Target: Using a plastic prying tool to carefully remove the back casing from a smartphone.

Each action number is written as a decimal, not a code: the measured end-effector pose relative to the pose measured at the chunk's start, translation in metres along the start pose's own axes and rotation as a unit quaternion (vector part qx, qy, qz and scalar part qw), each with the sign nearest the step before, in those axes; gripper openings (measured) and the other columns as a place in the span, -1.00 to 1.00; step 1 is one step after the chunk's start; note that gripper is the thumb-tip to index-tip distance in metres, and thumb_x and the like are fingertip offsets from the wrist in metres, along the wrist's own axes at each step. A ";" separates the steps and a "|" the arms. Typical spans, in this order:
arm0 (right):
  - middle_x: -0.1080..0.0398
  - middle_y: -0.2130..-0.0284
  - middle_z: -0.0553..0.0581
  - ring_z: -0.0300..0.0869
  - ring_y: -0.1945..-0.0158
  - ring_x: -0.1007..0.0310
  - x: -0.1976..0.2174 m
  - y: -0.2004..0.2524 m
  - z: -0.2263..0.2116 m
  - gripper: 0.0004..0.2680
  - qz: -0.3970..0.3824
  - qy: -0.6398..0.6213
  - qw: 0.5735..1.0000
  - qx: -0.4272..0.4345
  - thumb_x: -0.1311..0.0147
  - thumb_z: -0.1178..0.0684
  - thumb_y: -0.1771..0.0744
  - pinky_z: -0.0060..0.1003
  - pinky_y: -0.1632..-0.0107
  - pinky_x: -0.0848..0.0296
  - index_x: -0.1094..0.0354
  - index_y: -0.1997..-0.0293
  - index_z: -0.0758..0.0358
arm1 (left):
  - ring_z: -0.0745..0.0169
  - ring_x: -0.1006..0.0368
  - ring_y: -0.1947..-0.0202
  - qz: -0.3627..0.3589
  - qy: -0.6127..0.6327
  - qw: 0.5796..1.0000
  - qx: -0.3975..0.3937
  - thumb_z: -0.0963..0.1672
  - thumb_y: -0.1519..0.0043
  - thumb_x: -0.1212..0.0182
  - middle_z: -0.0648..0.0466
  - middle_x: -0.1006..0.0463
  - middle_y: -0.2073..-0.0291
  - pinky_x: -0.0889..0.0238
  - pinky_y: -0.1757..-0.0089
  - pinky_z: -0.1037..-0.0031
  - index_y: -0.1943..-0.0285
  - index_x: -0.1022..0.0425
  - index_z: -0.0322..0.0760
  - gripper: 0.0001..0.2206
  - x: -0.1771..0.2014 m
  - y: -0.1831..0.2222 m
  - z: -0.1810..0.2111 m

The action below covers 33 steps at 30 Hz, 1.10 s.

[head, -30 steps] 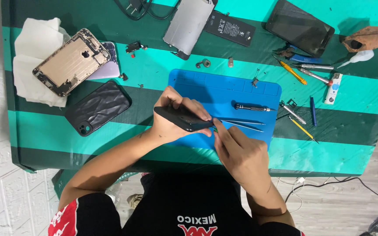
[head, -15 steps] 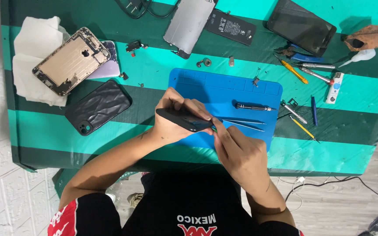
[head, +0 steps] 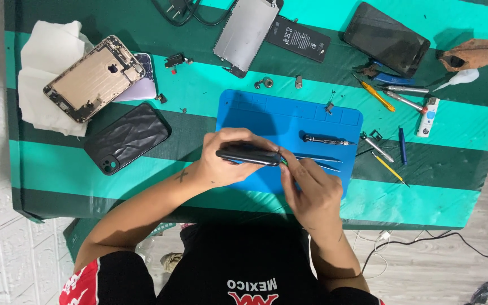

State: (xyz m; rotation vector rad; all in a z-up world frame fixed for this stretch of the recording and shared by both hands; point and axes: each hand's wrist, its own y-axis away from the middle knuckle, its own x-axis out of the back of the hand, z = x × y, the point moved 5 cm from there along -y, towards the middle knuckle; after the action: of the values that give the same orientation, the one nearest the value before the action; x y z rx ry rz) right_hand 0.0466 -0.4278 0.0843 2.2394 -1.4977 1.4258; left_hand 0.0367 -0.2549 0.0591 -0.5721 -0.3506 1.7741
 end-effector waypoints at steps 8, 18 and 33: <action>-0.43 0.56 0.17 -0.10 0.66 -0.27 0.021 -0.008 0.006 -0.80 -0.003 -0.098 0.993 -0.065 -0.02 0.23 -0.39 -0.29 0.55 -0.29 -0.58 -0.04 0.37 | 0.05 -0.62 0.03 -0.018 0.199 0.955 0.218 -0.28 -0.25 -0.32 -0.22 -0.61 -0.03 -0.55 0.06 0.25 -0.42 -0.21 -0.34 -0.45 0.003 0.034 -0.039; -0.47 0.63 0.12 -0.03 0.66 -0.47 -0.011 -0.003 -0.021 -0.78 -0.068 -0.111 0.989 -0.068 0.05 0.18 -0.40 -0.32 0.54 -0.42 -0.47 -0.13 0.30 | 0.36 -0.04 0.11 -0.103 0.206 0.935 0.270 0.31 -0.35 0.09 0.16 -0.10 0.04 -0.21 0.07 0.53 -0.65 0.18 -0.01 -0.20 -0.002 0.026 -0.032; -0.06 0.70 0.00 -0.22 0.63 0.10 -0.016 -0.009 -0.052 -0.70 -0.166 -0.059 0.978 -0.109 0.14 -0.03 -0.45 -0.25 0.48 -0.03 -0.40 -0.31 0.19 | 0.28 -0.27 0.31 -0.015 -0.071 0.984 0.161 0.24 -0.45 0.23 0.03 -0.36 0.17 -0.18 0.20 0.40 -0.18 -0.29 -0.19 -0.46 0.027 0.007 -0.010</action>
State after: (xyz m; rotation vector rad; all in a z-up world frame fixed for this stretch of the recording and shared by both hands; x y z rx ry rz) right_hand 0.0193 -0.3847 0.1052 2.3296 -1.1679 0.9987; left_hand 0.0315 -0.2313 0.0416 -0.2101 -0.1612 1.8000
